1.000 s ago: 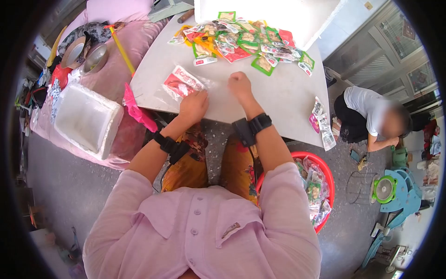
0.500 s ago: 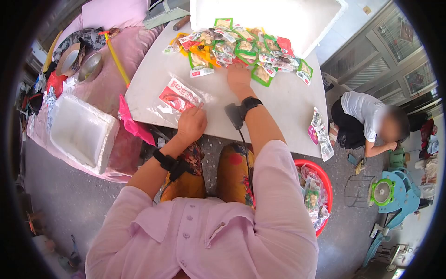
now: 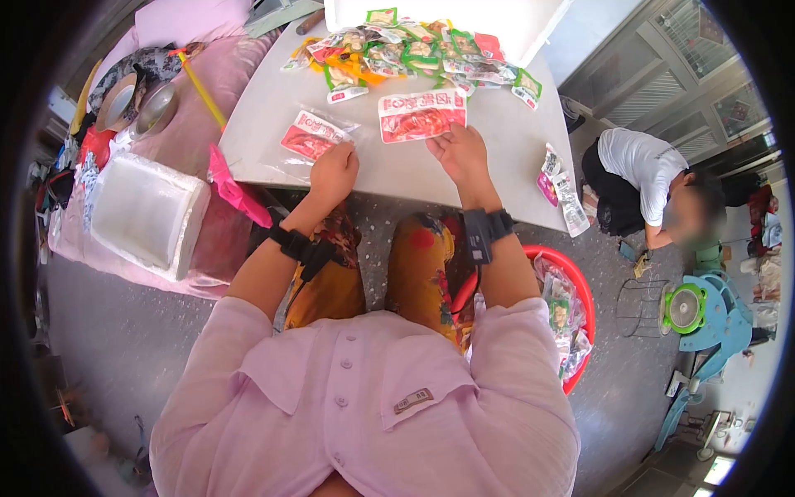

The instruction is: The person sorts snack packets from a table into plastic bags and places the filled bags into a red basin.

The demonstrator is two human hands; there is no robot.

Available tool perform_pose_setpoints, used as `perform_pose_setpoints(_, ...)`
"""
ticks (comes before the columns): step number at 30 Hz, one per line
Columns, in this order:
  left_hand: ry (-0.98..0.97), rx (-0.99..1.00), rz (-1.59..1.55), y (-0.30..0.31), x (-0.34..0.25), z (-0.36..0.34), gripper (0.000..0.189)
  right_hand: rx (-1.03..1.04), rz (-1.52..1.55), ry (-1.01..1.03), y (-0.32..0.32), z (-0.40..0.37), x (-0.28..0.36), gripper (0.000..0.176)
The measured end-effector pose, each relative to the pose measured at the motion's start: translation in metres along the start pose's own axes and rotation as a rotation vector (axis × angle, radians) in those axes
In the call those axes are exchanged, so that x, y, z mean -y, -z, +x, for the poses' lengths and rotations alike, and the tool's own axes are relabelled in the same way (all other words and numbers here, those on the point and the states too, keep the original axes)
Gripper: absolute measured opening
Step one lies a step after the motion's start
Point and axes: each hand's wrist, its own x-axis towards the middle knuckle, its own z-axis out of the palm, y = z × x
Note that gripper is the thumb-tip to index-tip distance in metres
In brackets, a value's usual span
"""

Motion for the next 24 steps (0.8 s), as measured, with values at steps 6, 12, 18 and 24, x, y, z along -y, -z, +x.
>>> perform_pose_setpoints(6,0.059,0.018,-0.116,-0.004,-0.017,-0.001,0.014,-0.188,0.195,-0.159,-0.03,-0.08,-0.016,0.01)
perform_pose_setpoints(12,0.061,0.015,-0.09,-0.002,-0.028,0.004,0.016,-0.258,0.078,-0.22,-0.043,-0.11,-0.022,0.01)
perform_pose_setpoints(18,-0.015,0.033,0.001,-0.002,-0.035,0.003,0.013,0.044,-0.156,-0.088,-0.019,-0.103,-0.046,0.011)
perform_pose_setpoints(24,-0.063,0.05,0.038,0.002,-0.05,-0.004,0.012,0.2,-0.325,-0.169,-0.067,-0.087,-0.053,0.015)
